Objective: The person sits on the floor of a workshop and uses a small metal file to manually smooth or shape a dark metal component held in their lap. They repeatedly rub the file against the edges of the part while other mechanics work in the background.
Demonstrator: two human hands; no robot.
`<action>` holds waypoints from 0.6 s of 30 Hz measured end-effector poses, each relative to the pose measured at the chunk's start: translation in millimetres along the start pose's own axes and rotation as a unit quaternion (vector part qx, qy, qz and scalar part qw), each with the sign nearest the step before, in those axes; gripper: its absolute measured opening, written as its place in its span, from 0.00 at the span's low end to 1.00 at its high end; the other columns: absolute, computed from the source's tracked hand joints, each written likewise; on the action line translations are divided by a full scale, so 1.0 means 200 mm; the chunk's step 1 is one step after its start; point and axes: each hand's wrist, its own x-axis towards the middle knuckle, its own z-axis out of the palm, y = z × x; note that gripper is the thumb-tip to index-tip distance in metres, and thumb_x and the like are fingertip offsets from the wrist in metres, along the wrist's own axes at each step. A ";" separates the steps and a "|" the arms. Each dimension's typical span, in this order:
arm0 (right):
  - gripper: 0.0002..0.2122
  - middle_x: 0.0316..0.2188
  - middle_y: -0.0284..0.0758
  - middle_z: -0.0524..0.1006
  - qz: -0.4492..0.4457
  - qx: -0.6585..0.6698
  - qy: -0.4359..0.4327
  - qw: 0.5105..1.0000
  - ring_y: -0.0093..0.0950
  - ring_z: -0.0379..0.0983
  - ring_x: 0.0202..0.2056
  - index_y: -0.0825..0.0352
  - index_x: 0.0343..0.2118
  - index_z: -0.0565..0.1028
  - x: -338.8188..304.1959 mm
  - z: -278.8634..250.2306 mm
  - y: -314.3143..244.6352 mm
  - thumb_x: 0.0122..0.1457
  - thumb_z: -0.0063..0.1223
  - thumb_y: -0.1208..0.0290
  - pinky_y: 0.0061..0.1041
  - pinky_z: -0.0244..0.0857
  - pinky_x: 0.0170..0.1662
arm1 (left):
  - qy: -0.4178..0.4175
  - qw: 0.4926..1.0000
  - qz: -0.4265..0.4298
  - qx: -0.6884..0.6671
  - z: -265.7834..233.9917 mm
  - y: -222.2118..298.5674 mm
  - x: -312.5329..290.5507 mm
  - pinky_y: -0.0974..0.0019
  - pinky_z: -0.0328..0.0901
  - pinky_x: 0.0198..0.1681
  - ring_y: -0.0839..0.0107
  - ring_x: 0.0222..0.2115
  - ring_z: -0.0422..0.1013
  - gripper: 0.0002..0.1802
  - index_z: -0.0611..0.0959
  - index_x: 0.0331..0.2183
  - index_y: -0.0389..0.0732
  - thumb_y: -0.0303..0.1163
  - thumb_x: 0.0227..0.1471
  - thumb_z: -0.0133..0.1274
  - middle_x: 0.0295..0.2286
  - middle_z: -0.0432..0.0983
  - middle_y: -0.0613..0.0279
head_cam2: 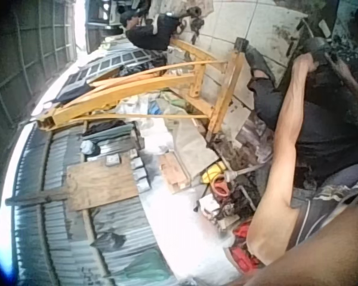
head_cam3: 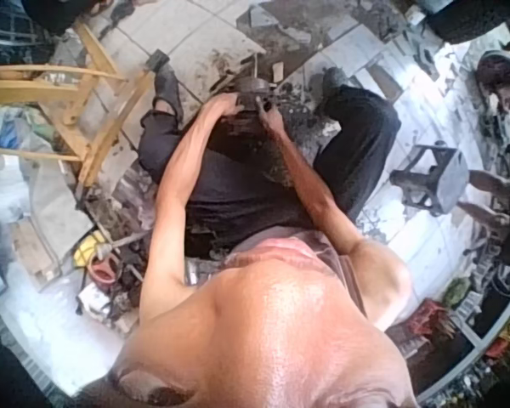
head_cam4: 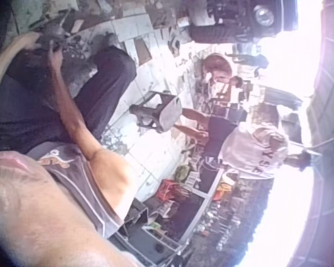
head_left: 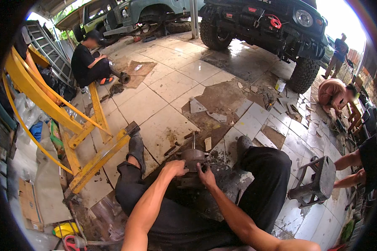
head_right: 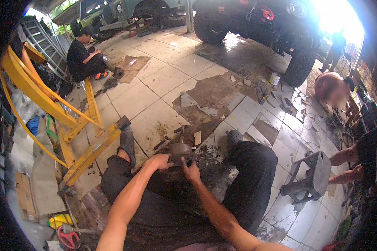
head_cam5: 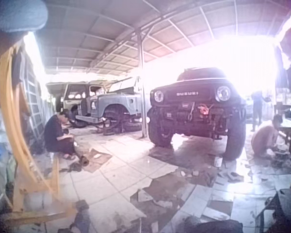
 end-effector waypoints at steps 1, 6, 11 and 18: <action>0.47 0.56 0.53 0.62 0.021 0.011 0.002 1.000 0.48 0.58 0.58 0.70 0.61 0.54 0.04 -0.01 0.00 0.50 0.39 0.30 0.37 0.53 0.59 | -0.004 1.000 0.000 0.004 -0.01 0.02 0.01 0.51 0.65 0.48 0.52 0.46 0.70 0.32 0.69 0.52 0.40 0.49 0.51 0.51 0.45 0.73 0.49; 0.52 0.54 0.58 0.62 0.025 0.001 -0.008 1.000 0.51 0.60 0.56 0.73 0.62 0.46 0.03 0.04 0.03 0.48 0.36 0.27 0.39 0.54 0.58 | -0.023 1.000 -0.014 -0.012 -0.02 0.00 -0.03 0.51 0.64 0.48 0.53 0.48 0.69 0.33 0.68 0.54 0.40 0.49 0.51 0.51 0.47 0.72 0.49; 0.51 0.58 0.55 0.60 0.071 -0.018 -0.008 0.997 0.49 0.57 0.58 0.69 0.63 0.47 0.07 0.04 0.01 0.48 0.32 0.26 0.37 0.52 0.59 | -0.027 0.999 -0.021 0.001 -0.05 0.04 -0.02 0.51 0.63 0.50 0.54 0.49 0.67 0.34 0.67 0.55 0.41 0.49 0.52 0.50 0.48 0.71 0.50; 0.49 0.56 0.52 0.63 0.018 -0.031 0.004 0.999 0.48 0.59 0.58 0.67 0.62 0.55 0.00 0.08 0.08 0.48 0.31 0.26 0.37 0.52 0.59 | -0.004 1.000 -0.004 0.000 -0.01 0.00 -0.01 0.52 0.64 0.49 0.54 0.48 0.68 0.32 0.69 0.53 0.40 0.50 0.52 0.51 0.47 0.72 0.50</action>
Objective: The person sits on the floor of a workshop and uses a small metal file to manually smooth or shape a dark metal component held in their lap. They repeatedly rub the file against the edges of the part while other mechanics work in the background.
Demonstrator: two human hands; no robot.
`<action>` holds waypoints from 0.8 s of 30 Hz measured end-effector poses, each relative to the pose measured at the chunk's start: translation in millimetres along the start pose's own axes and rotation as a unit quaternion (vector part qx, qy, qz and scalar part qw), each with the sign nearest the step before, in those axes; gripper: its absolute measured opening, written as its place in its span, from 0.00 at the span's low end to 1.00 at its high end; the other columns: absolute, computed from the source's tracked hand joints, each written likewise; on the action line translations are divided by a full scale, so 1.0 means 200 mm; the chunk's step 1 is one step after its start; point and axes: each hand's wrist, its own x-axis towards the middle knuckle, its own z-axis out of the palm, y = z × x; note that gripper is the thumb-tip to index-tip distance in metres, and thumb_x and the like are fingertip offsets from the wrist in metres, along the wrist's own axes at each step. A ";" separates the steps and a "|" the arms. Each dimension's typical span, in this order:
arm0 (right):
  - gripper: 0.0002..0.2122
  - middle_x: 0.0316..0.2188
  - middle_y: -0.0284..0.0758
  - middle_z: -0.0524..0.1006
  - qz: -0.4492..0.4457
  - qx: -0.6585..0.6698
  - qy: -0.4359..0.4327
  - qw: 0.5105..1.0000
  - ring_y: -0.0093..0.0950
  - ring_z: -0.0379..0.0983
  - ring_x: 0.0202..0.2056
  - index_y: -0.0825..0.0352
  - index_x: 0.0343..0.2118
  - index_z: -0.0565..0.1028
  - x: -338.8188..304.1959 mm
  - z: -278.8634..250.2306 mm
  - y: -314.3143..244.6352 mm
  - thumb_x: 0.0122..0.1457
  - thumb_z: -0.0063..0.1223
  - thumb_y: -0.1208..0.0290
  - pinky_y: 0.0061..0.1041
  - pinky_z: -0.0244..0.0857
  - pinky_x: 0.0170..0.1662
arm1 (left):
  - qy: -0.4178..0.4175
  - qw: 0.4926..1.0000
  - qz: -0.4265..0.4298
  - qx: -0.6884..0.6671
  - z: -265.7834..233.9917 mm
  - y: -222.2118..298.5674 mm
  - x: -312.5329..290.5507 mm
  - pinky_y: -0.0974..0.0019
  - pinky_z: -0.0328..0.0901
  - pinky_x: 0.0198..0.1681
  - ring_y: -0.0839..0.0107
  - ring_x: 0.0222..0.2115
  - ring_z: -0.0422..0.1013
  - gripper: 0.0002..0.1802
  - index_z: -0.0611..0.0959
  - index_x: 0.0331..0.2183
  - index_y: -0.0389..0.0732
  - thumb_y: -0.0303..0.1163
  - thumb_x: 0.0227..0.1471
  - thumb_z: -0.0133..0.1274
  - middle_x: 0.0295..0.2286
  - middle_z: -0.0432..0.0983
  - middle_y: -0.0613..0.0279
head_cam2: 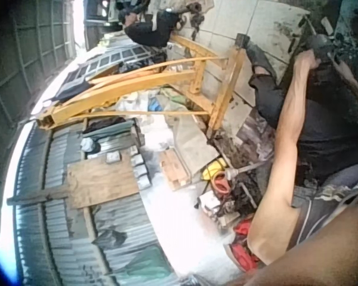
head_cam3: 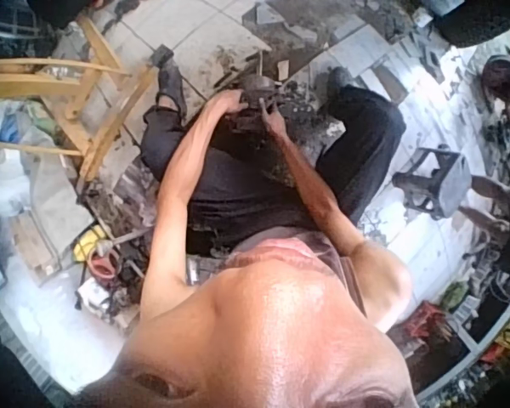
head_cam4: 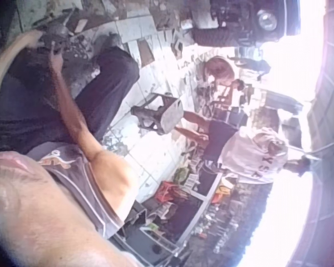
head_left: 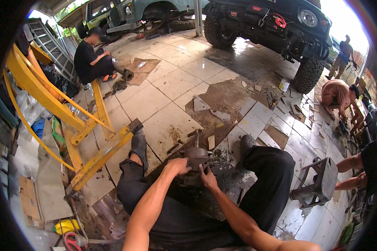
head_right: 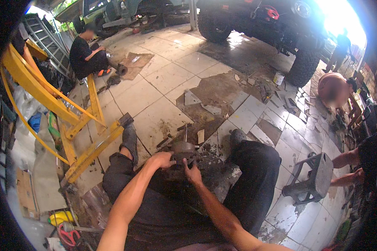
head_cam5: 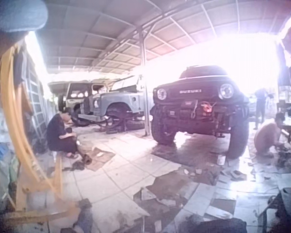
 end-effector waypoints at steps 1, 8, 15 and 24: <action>0.49 0.56 0.52 0.63 0.003 0.006 -0.007 1.000 0.48 0.59 0.58 0.67 0.62 0.55 0.02 -0.01 0.01 0.48 0.31 0.26 0.37 0.52 0.59 | -0.006 1.000 -0.001 0.000 -0.02 0.00 0.01 0.52 0.65 0.49 0.53 0.48 0.69 0.32 0.69 0.52 0.40 0.50 0.51 0.51 0.47 0.72 0.50; 0.49 0.53 0.55 0.66 0.002 0.006 -0.020 1.000 0.49 0.62 0.55 0.68 0.61 0.55 0.02 -0.03 0.00 0.49 0.32 0.26 0.39 0.55 0.56 | 0.011 1.000 0.020 -0.005 0.00 -0.01 0.00 0.52 0.65 0.47 0.53 0.46 0.69 0.30 0.71 0.50 0.39 0.49 0.52 0.51 0.44 0.74 0.49; 0.48 0.52 0.55 0.66 0.010 0.028 -0.043 0.999 0.51 0.63 0.54 0.64 0.63 0.52 0.08 -0.04 0.00 0.49 0.31 0.26 0.41 0.56 0.56 | 0.011 1.000 0.009 -0.013 0.01 -0.01 0.00 0.52 0.65 0.48 0.52 0.47 0.69 0.30 0.71 0.50 0.39 0.48 0.52 0.51 0.45 0.73 0.49; 0.49 0.53 0.58 0.64 -0.024 0.066 -0.025 0.997 0.52 0.61 0.55 0.65 0.64 0.47 0.17 0.02 0.11 0.49 0.31 0.26 0.40 0.53 0.58 | -0.002 1.000 0.010 -0.013 -0.02 0.02 0.00 0.51 0.65 0.48 0.52 0.47 0.69 0.30 0.71 0.50 0.39 0.49 0.52 0.51 0.45 0.73 0.49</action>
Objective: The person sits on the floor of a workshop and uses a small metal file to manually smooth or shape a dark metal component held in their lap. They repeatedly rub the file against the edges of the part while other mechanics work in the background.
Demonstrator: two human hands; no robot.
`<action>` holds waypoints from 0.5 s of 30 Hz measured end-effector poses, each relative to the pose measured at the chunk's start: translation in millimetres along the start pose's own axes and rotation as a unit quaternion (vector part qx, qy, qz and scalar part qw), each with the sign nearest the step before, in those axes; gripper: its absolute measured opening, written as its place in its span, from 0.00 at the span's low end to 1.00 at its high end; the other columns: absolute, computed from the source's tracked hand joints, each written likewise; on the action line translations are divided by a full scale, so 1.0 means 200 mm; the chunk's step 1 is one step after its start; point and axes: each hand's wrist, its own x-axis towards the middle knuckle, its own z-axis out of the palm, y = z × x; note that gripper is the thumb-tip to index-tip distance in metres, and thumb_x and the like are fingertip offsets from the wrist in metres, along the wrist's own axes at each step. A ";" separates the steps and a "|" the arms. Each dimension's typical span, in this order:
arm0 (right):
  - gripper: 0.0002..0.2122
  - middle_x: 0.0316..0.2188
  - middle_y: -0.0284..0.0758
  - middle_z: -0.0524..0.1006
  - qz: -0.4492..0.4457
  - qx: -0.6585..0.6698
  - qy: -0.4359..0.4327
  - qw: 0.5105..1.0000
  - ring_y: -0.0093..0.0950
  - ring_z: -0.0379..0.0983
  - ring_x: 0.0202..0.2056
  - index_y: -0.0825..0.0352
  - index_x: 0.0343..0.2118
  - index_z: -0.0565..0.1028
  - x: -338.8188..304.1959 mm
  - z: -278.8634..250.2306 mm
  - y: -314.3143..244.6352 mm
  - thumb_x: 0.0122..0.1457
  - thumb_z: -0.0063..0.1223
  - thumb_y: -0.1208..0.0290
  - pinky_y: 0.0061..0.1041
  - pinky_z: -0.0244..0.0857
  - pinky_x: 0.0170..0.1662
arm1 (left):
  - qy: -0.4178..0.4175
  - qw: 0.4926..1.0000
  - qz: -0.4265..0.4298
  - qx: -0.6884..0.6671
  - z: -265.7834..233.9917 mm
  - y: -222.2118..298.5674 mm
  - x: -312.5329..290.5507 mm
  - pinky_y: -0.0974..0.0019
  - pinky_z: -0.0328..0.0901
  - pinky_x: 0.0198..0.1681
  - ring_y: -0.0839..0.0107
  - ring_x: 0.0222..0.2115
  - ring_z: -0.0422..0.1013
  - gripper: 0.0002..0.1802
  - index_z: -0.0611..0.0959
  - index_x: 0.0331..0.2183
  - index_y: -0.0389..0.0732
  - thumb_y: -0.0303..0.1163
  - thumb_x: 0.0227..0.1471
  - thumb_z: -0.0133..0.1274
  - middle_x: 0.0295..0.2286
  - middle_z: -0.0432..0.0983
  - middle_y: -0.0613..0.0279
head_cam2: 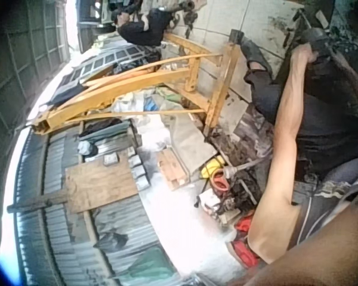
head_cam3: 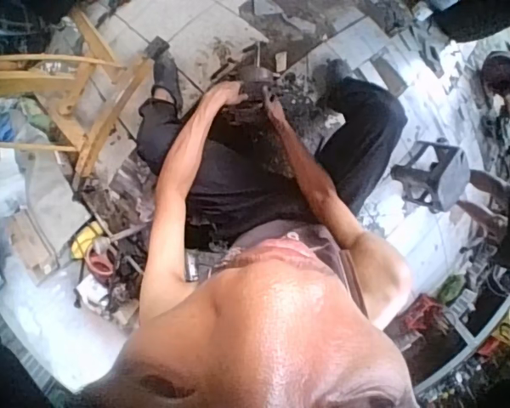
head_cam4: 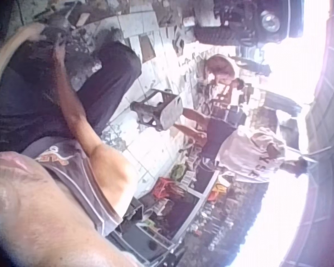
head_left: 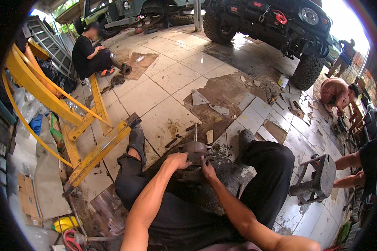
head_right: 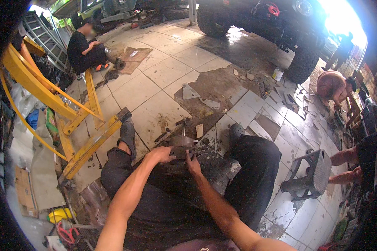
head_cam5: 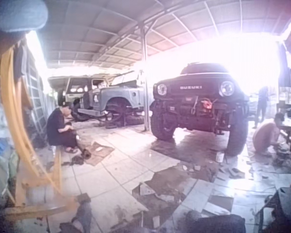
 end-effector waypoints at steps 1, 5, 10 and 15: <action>0.49 0.53 0.58 0.64 0.001 -0.006 0.006 1.000 0.52 0.61 0.55 0.65 0.64 0.46 -0.01 0.01 0.02 0.49 0.31 0.26 0.40 0.53 0.58 | -0.003 1.000 0.001 0.002 0.01 0.01 0.00 0.51 0.65 0.48 0.52 0.47 0.69 0.30 0.71 0.50 0.39 0.49 0.52 0.51 0.45 0.73 0.49; 0.48 0.57 0.54 0.61 -0.020 0.015 0.025 0.999 0.47 0.57 0.59 0.68 0.63 0.48 -0.12 0.09 -0.06 0.50 0.36 0.29 0.35 0.50 0.60 | 0.002 1.000 -0.015 0.007 0.01 -0.04 -0.01 0.51 0.65 0.48 0.52 0.47 0.69 0.30 0.70 0.51 0.40 0.49 0.52 0.51 0.46 0.73 0.48; 0.49 0.56 0.58 0.60 -0.002 0.028 -0.031 0.999 0.51 0.57 0.58 0.67 0.64 0.45 0.03 -0.05 0.01 0.50 0.31 0.27 0.40 0.51 0.59 | -0.013 1.000 0.003 0.006 0.00 0.03 0.01 0.51 0.65 0.48 0.53 0.48 0.68 0.31 0.70 0.52 0.40 0.49 0.52 0.51 0.46 0.72 0.49; 0.50 0.58 0.52 0.61 0.005 -0.037 0.018 0.999 0.47 0.56 0.59 0.69 0.63 0.49 -0.21 0.06 -0.15 0.49 0.34 0.27 0.36 0.49 0.60 | -0.016 1.000 -0.012 0.009 0.00 -0.03 -0.01 0.51 0.65 0.48 0.53 0.48 0.68 0.31 0.69 0.53 0.41 0.49 0.52 0.50 0.47 0.72 0.50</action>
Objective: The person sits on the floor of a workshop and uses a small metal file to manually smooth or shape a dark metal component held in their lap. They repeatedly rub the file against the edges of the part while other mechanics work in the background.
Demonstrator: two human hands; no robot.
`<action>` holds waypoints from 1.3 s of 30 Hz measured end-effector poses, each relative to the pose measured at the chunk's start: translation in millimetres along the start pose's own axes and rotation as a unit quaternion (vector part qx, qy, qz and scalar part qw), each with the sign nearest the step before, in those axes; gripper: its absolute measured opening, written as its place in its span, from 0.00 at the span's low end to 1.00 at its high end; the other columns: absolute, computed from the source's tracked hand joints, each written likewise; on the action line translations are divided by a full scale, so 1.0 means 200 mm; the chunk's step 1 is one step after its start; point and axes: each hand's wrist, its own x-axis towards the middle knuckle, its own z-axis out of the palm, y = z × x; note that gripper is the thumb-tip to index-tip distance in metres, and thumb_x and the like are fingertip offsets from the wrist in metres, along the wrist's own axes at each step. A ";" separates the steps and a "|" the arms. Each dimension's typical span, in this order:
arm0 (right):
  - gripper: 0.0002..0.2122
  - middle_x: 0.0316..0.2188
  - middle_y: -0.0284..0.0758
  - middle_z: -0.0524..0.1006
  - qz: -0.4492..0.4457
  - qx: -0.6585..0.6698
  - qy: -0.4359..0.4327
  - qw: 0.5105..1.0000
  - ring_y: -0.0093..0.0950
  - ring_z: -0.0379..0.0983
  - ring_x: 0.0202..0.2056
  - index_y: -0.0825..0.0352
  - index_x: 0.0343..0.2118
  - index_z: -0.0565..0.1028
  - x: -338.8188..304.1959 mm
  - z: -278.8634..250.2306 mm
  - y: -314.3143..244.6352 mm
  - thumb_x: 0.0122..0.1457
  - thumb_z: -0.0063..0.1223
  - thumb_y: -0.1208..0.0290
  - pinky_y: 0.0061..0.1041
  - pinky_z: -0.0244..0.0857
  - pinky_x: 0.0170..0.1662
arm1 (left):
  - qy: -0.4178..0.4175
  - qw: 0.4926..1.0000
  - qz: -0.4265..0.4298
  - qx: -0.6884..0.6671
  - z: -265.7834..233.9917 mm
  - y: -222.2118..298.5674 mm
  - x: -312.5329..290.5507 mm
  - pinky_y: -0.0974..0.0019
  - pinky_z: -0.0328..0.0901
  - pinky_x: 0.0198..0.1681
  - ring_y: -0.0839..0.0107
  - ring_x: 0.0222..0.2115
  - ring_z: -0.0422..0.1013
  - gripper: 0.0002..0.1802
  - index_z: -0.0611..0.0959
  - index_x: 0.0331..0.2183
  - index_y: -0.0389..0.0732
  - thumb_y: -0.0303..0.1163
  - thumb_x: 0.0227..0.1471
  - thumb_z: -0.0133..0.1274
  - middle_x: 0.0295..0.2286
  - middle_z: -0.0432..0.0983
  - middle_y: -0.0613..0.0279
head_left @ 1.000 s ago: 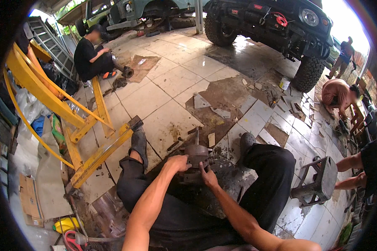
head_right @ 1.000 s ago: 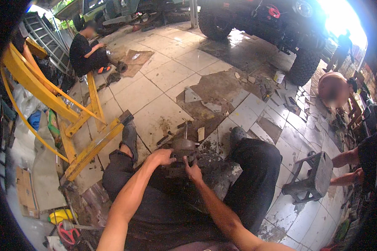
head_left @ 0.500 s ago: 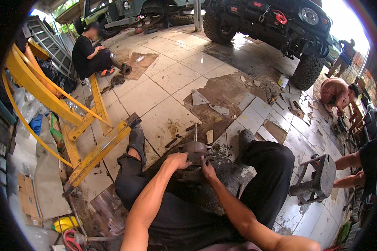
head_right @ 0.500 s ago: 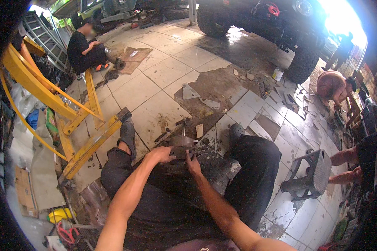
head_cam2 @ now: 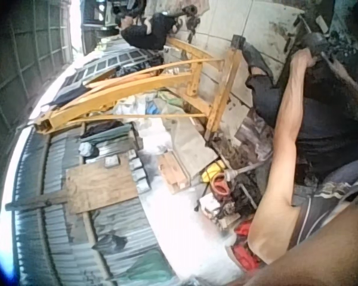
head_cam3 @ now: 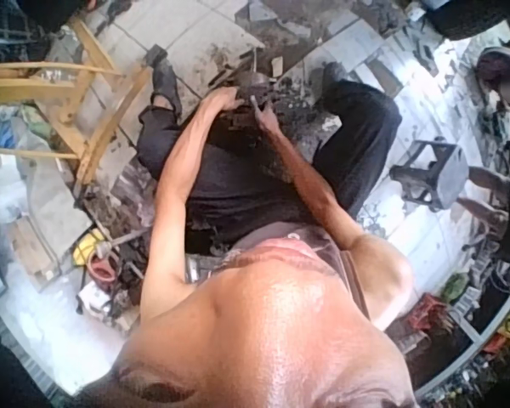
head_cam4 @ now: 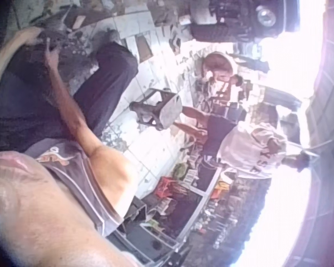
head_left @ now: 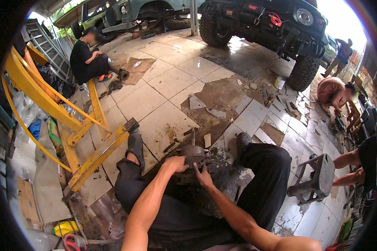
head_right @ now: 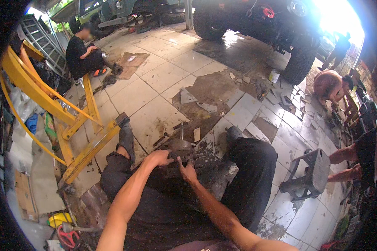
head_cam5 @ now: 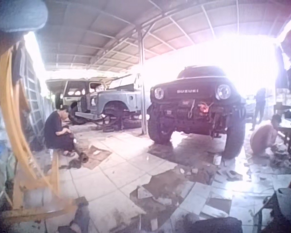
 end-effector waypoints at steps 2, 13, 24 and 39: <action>0.50 0.58 0.53 0.60 0.007 0.025 -0.023 0.999 0.47 0.56 0.60 0.69 0.63 0.49 0.07 -0.05 0.01 0.48 0.33 0.26 0.36 0.48 0.61 | -0.005 1.000 -0.004 0.006 -0.01 0.03 0.00 0.51 0.65 0.48 0.54 0.48 0.68 0.31 0.69 0.53 0.41 0.49 0.53 0.50 0.47 0.72 0.51; 0.48 0.58 0.54 0.60 0.014 0.055 -0.042 0.997 0.47 0.54 0.60 0.66 0.63 0.51 0.08 -0.07 -0.02 0.50 0.35 0.28 0.36 0.48 0.60 | -0.010 1.000 0.000 -0.006 0.02 0.01 0.00 0.52 0.64 0.49 0.53 0.49 0.68 0.33 0.68 0.54 0.41 0.49 0.51 0.51 0.48 0.71 0.50; 0.48 0.61 0.51 0.55 0.010 0.078 -0.050 0.996 0.44 0.51 0.62 0.69 0.63 0.47 0.17 -0.06 0.09 0.52 0.37 0.30 0.33 0.46 0.62 | 0.008 1.000 0.016 0.000 0.00 0.03 -0.01 0.52 0.64 0.49 0.52 0.48 0.68 0.30 0.71 0.51 0.38 0.47 0.51 0.52 0.46 0.72 0.48; 0.50 0.59 0.52 0.57 -0.079 0.048 0.049 0.995 0.44 0.53 0.61 0.73 0.62 0.47 0.08 0.06 0.07 0.49 0.43 0.31 0.35 0.47 0.61 | 0.095 0.995 0.000 -0.021 -0.04 0.05 -0.05 0.49 0.66 0.40 0.47 0.37 0.73 0.22 0.81 0.36 0.34 0.43 0.59 0.42 0.33 0.77 0.43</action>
